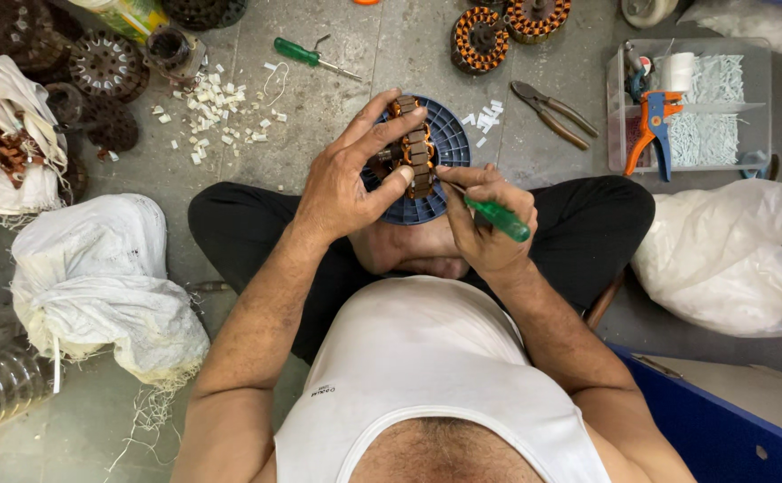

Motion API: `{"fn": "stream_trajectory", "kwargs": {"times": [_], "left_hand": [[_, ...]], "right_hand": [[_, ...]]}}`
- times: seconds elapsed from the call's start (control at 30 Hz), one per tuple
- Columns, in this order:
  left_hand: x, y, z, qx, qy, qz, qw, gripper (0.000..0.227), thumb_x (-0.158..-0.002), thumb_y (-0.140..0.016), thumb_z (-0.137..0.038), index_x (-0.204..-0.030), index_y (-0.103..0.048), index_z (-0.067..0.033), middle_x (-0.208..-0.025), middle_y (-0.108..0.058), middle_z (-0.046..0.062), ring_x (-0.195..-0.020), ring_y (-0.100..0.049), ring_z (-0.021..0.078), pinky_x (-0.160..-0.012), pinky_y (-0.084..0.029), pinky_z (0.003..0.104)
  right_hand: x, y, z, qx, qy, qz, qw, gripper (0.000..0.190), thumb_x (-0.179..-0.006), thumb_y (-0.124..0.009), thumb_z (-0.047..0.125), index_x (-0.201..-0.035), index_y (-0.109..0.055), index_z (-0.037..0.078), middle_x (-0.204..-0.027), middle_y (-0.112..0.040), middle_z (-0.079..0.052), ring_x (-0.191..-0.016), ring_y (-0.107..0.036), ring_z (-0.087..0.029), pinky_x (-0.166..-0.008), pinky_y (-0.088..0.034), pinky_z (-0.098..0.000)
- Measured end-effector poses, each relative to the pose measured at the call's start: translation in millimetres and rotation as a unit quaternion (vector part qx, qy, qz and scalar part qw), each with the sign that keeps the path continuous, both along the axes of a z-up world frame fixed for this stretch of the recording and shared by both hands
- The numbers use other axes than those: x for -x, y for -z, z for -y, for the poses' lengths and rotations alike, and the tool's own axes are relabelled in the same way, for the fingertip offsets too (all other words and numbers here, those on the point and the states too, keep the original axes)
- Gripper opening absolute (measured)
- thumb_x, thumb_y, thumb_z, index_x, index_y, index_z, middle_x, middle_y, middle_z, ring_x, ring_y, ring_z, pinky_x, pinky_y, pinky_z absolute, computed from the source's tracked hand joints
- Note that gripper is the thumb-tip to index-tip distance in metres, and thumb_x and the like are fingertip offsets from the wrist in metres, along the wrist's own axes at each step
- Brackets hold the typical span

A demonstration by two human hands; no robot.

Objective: The person inserts small white plastic spacers into the slots of a blue motor stator core while seated on the floor. They use a green-handled screwdriver to adjust the copper windings and ensure the spacers are properly seated.

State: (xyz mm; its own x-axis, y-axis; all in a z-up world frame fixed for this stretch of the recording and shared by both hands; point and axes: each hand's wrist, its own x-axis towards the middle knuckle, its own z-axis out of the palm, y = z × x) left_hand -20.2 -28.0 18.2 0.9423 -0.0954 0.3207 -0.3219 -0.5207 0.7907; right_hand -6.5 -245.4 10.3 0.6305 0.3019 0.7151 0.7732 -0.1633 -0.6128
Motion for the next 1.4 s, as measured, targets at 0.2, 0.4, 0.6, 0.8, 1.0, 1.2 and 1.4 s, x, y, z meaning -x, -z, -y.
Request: {"fn": "stream_trajectory", "kwargs": {"times": [0.2, 0.4, 0.6, 0.8, 1.0, 1.2, 1.4], "left_hand": [[-3.4, 2.9, -0.5, 0.003, 0.003, -0.003, 1.000, 0.058, -0.087, -0.073, -0.024, -0.143, -0.060, -0.0328, -0.164, -0.046, 0.008, -0.142, -0.058, 0.0314, -0.113, -0.057, 0.047], [-2.3, 0.5, -1.6, 0.027, 0.017, 0.011, 0.999, 0.058, -0.088, -0.073, -0.021, -0.143, -0.061, -0.0310, -0.163, -0.046, 0.010, -0.142, -0.060, 0.0318, -0.116, -0.056, 0.046], [-1.6, -5.7, 0.1, 0.019, 0.006, -0.003, 1.000, 0.058, -0.087, -0.074, -0.020, -0.142, -0.062, -0.0289, -0.162, -0.047, 0.011, -0.145, -0.054, 0.0340, -0.118, -0.050, 0.049], [-2.1, -7.4, -1.9, 0.017, 0.014, -0.013, 1.000, 0.058, -0.087, -0.073, -0.021, -0.143, -0.061, -0.0289, -0.163, -0.046, 0.010, -0.148, -0.052, 0.0332, -0.121, -0.048, 0.049], [-2.9, -1.5, -1.9, 0.025, 0.013, -0.012, 1.000, 0.058, -0.087, -0.073, -0.022, -0.143, -0.062, -0.0298, -0.164, -0.046, 0.009, -0.149, -0.051, 0.0329, -0.122, -0.049, 0.050], [-4.1, 3.7, 0.1, 0.022, 0.005, -0.015, 1.000, 0.056, -0.086, -0.073, -0.023, -0.140, -0.062, -0.0320, -0.163, -0.045, 0.009, -0.147, -0.051, 0.0319, -0.119, -0.050, 0.052], [-0.9, 1.4, 1.0, -0.008, -0.003, -0.023, 1.000, 0.056, -0.089, -0.074, -0.025, -0.143, -0.059, -0.0331, -0.165, -0.042, 0.007, -0.147, -0.051, 0.0325, -0.116, -0.051, 0.051]], "right_hand": [[-8.3, 3.8, 2.1, 0.002, -0.006, -0.032, 0.999, 0.042, -0.099, -0.072, -0.010, -0.115, -0.036, 0.004, -0.108, -0.074, -0.023, -0.091, -0.078, -0.024, -0.071, -0.064, -0.0268], [-12.0, 3.8, 2.0, -0.053, -0.031, -0.121, 0.991, 0.045, -0.100, -0.071, -0.012, -0.118, -0.032, 0.001, -0.108, -0.070, -0.023, -0.102, -0.077, -0.026, -0.081, -0.068, -0.0294], [-13.5, 6.6, 5.9, -0.112, -0.075, -0.171, 0.976, 0.048, -0.101, -0.064, -0.019, -0.125, -0.029, 0.005, -0.116, -0.068, -0.027, -0.109, -0.075, -0.030, -0.086, -0.068, -0.0349], [-9.3, 18.9, 6.2, -0.220, -0.108, -0.230, 0.942, 0.044, -0.102, -0.059, -0.020, -0.119, -0.029, 0.008, -0.118, -0.065, -0.029, -0.112, -0.074, -0.034, -0.096, -0.069, -0.0435], [-9.9, 24.6, 5.2, -0.210, -0.113, -0.184, 0.954, 0.039, -0.100, -0.060, -0.020, -0.112, -0.032, 0.006, -0.116, -0.065, -0.030, -0.113, -0.073, -0.036, -0.094, -0.068, -0.0424], [-14.3, 23.2, 5.0, -0.098, -0.081, -0.077, 0.989, 0.031, -0.096, -0.065, -0.016, -0.102, -0.041, 0.002, -0.112, -0.069, -0.030, -0.110, -0.074, -0.033, -0.090, -0.067, -0.0371], [-15.4, 14.7, 6.4, -0.049, -0.050, -0.066, 0.995, 0.036, -0.096, -0.072, -0.014, -0.102, -0.041, 0.004, -0.109, -0.073, -0.027, -0.104, -0.077, -0.027, -0.081, -0.067, -0.0325]]}}
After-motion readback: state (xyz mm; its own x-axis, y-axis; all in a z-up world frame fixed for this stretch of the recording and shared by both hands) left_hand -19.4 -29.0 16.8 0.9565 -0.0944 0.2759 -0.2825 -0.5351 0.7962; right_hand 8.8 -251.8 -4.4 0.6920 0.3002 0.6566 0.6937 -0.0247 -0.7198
